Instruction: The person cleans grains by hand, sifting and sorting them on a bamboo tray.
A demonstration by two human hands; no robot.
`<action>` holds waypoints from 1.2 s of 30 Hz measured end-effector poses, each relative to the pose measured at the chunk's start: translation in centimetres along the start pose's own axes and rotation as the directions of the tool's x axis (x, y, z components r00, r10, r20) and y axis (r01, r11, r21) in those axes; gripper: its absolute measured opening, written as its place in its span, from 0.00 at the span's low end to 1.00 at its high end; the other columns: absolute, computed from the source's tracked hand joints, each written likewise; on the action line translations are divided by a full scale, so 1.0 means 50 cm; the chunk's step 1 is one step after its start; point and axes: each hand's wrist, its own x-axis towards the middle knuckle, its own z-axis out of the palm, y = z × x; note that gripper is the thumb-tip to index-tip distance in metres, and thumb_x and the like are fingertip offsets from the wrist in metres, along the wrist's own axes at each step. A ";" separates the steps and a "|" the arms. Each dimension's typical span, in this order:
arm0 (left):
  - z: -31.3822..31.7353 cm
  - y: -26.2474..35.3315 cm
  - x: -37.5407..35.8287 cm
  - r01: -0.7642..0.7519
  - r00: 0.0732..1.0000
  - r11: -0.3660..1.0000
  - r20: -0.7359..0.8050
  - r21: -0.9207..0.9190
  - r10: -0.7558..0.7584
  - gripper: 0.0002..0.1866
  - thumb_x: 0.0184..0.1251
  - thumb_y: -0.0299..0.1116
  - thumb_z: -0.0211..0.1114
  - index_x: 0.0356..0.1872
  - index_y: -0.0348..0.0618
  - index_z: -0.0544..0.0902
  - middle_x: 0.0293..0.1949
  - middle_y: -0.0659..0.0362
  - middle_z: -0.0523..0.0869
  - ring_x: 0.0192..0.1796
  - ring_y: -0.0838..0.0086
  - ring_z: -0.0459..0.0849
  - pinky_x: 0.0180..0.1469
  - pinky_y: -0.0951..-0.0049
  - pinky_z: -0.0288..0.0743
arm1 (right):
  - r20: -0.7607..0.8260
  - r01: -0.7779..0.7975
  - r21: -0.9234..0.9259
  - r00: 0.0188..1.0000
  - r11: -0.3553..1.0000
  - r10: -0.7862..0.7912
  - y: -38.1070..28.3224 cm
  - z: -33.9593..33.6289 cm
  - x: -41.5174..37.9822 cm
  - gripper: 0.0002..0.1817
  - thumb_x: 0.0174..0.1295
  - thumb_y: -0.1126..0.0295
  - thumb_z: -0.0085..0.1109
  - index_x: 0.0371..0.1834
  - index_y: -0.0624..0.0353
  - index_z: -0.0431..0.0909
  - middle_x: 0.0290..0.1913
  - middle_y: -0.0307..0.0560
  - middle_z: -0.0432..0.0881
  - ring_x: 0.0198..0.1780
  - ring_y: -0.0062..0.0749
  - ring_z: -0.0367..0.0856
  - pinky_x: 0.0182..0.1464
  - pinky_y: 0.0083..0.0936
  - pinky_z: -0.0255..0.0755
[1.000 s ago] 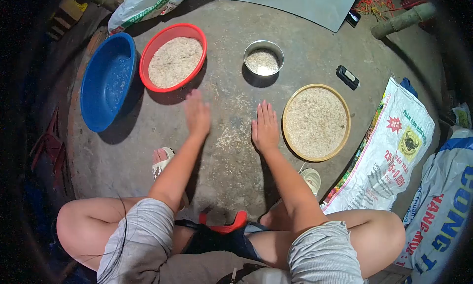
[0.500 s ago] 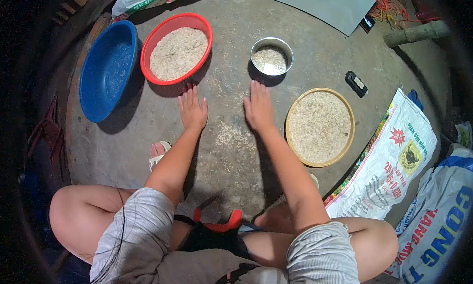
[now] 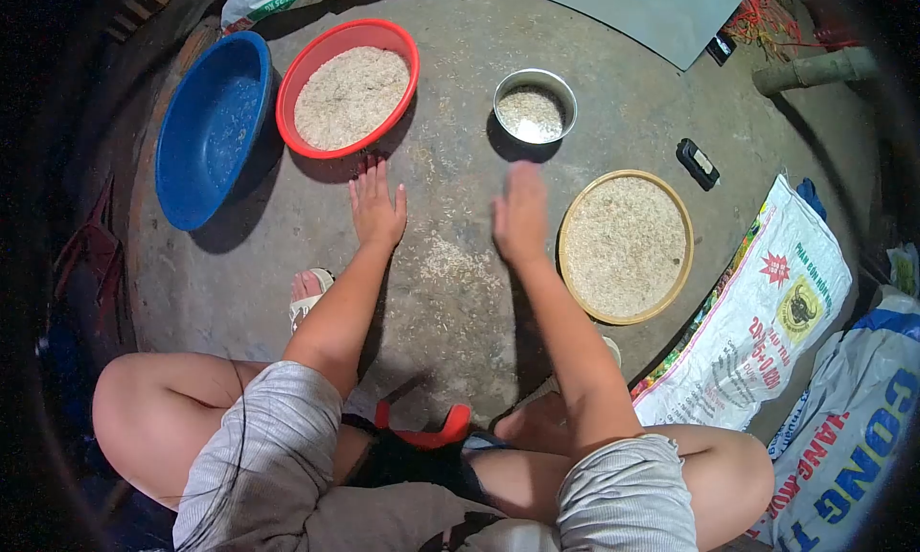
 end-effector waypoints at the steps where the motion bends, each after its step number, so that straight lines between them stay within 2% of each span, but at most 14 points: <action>1: -0.001 0.001 0.002 -0.003 1.000 1.000 -0.004 -0.003 0.003 0.31 0.65 0.45 0.48 0.66 0.41 0.59 0.66 0.52 0.61 0.68 0.60 0.58 0.71 0.58 0.40 | -0.120 -0.089 -0.129 0.990 0.988 0.073 0.018 -0.004 0.007 0.32 0.59 0.66 0.49 0.65 0.68 0.55 0.68 0.65 0.53 0.70 0.55 0.50 0.69 0.46 0.43; 10: -0.013 0.017 -0.011 -0.183 0.981 0.983 0.068 -0.021 0.184 0.32 0.66 0.44 0.47 0.67 0.41 0.55 0.70 0.53 0.53 0.72 0.54 0.48 0.72 0.57 0.36 | -0.139 -0.248 -0.249 0.966 0.936 0.219 0.023 0.007 0.007 0.29 0.62 0.65 0.44 0.65 0.67 0.56 0.69 0.64 0.52 0.70 0.56 0.48 0.69 0.46 0.42; 15: -0.058 0.075 -0.049 -0.670 0.614 0.662 0.251 -0.335 0.748 0.30 0.66 0.43 0.48 0.67 0.43 0.56 0.70 0.53 0.53 0.71 0.55 0.49 0.72 0.58 0.38 | -0.144 -0.253 -0.261 0.964 0.932 0.222 0.015 0.006 0.010 0.29 0.62 0.65 0.45 0.65 0.66 0.57 0.68 0.63 0.53 0.70 0.56 0.49 0.69 0.46 0.43; 19: -0.054 0.089 -0.014 -0.704 0.466 0.490 0.186 -0.515 0.865 0.30 0.66 0.40 0.50 0.68 0.44 0.56 0.67 0.51 0.60 0.69 0.59 0.58 0.70 0.57 0.48 | -0.149 -0.269 -0.266 0.960 0.926 0.236 0.014 0.004 0.014 0.29 0.62 0.65 0.45 0.65 0.66 0.57 0.69 0.62 0.53 0.70 0.55 0.49 0.69 0.46 0.43; 21: -0.045 0.119 0.037 -0.443 0.846 0.705 0.001 -0.554 0.533 0.30 0.66 0.38 0.52 0.67 0.43 0.56 0.61 0.49 0.70 0.61 0.60 0.71 0.62 0.60 0.62 | -0.126 -0.276 -0.285 0.960 0.918 0.249 0.012 0.003 0.013 0.29 0.62 0.65 0.45 0.65 0.65 0.56 0.69 0.61 0.53 0.70 0.55 0.48 0.69 0.46 0.43; 22: -0.042 0.143 0.067 -0.455 0.838 0.695 -0.003 -0.556 0.546 0.30 0.66 0.38 0.52 0.67 0.43 0.56 0.61 0.49 0.70 0.61 0.60 0.71 0.62 0.60 0.62 | -0.138 -0.289 -0.288 0.956 0.913 0.259 0.011 0.003 0.013 0.29 0.62 0.65 0.45 0.65 0.65 0.56 0.69 0.61 0.53 0.70 0.55 0.48 0.69 0.46 0.43; 23: -0.037 0.173 0.101 -0.081 0.952 0.668 0.140 -0.739 0.271 0.29 0.66 0.37 0.53 0.66 0.41 0.57 0.58 0.49 0.73 0.56 0.58 0.75 0.58 0.61 0.65 | -0.128 -0.290 -0.284 0.956 0.914 0.264 0.011 0.002 0.014 0.29 0.62 0.65 0.45 0.66 0.65 0.56 0.69 0.61 0.52 0.70 0.55 0.48 0.69 0.46 0.43; 24: -0.034 0.200 0.131 0.297 0.938 0.499 0.347 -0.814 0.008 0.29 0.66 0.37 0.54 0.65 0.39 0.59 0.55 0.49 0.76 0.51 0.56 0.78 0.54 0.62 0.69 | -0.115 -0.288 -0.281 0.957 0.916 0.266 0.010 0.001 0.015 0.29 0.62 0.65 0.45 0.66 0.65 0.56 0.69 0.61 0.52 0.70 0.55 0.48 0.69 0.46 0.43; 25: -0.034 0.221 0.156 0.291 0.939 0.495 0.344 -0.819 0.016 0.29 0.66 0.37 0.54 0.65 0.39 0.59 0.55 0.49 0.76 0.51 0.56 0.78 0.54 0.62 0.69 | -0.122 -0.291 -0.287 0.956 0.912 0.267 0.012 0.002 0.014 0.29 0.62 0.65 0.45 0.66 0.65 0.56 0.69 0.61 0.52 0.70 0.55 0.48 0.69 0.46 0.43; 27: -0.032 0.261 0.206 0.583 0.810 0.083 0.586 -0.808 0.020 0.24 0.67 0.39 0.54 0.62 0.41 0.66 0.45 0.56 0.80 0.38 0.77 0.78 0.45 0.77 0.72 | -0.099 -0.302 -0.287 0.953 0.909 0.285 0.015 0.005 0.015 0.29 0.61 0.65 0.45 0.66 0.65 0.56 0.69 0.61 0.52 0.70 0.54 0.48 0.70 0.45 0.42; 30: 0.076 0.304 0.253 0.294 0.899 0.275 0.362 -0.915 0.244 0.22 0.69 0.41 0.51 0.60 0.42 0.68 0.43 0.59 0.80 0.36 0.78 0.77 0.43 0.77 0.72 | -0.100 -0.316 -0.272 0.949 0.909 0.300 0.015 0.005 0.016 0.29 0.61 0.65 0.46 0.66 0.65 0.56 0.69 0.61 0.52 0.70 0.54 0.48 0.70 0.45 0.42; 34: -0.005 0.419 0.221 0.579 0.706 0.242 0.628 -0.778 0.327 0.24 0.70 0.46 0.47 0.58 0.39 0.70 0.44 0.56 0.81 0.40 0.77 0.78 0.46 0.76 0.71 | -0.090 -0.322 -0.280 0.947 0.905 0.309 0.015 0.002 0.018 0.30 0.61 0.65 0.46 0.66 0.64 0.56 0.69 0.60 0.52 0.71 0.53 0.48 0.70 0.44 0.42; 35: 0.016 0.422 0.225 0.306 0.812 0.445 0.475 -0.841 0.338 0.26 0.70 0.46 0.46 0.60 0.36 0.67 0.52 0.51 0.78 0.46 0.66 0.80 0.52 0.70 0.71 | -0.064 -0.335 -0.278 0.941 0.900 0.331 0.016 0.000 0.019 0.30 0.61 0.64 0.46 0.66 0.64 0.55 0.69 0.60 0.52 0.71 0.53 0.47 0.70 0.44 0.42; 36: 0.018 0.419 0.238 0.305 0.813 0.440 0.472 -0.844 0.341 0.26 0.70 0.46 0.46 0.60 0.36 0.67 0.52 0.51 0.78 0.46 0.66 0.80 0.52 0.70 0.71 | -0.067 -0.334 -0.283 0.942 0.899 0.329 0.017 -0.001 0.021 0.30 0.61 0.64 0.46 0.66 0.64 0.55 0.69 0.60 0.52 0.71 0.53 0.47 0.70 0.44 0.42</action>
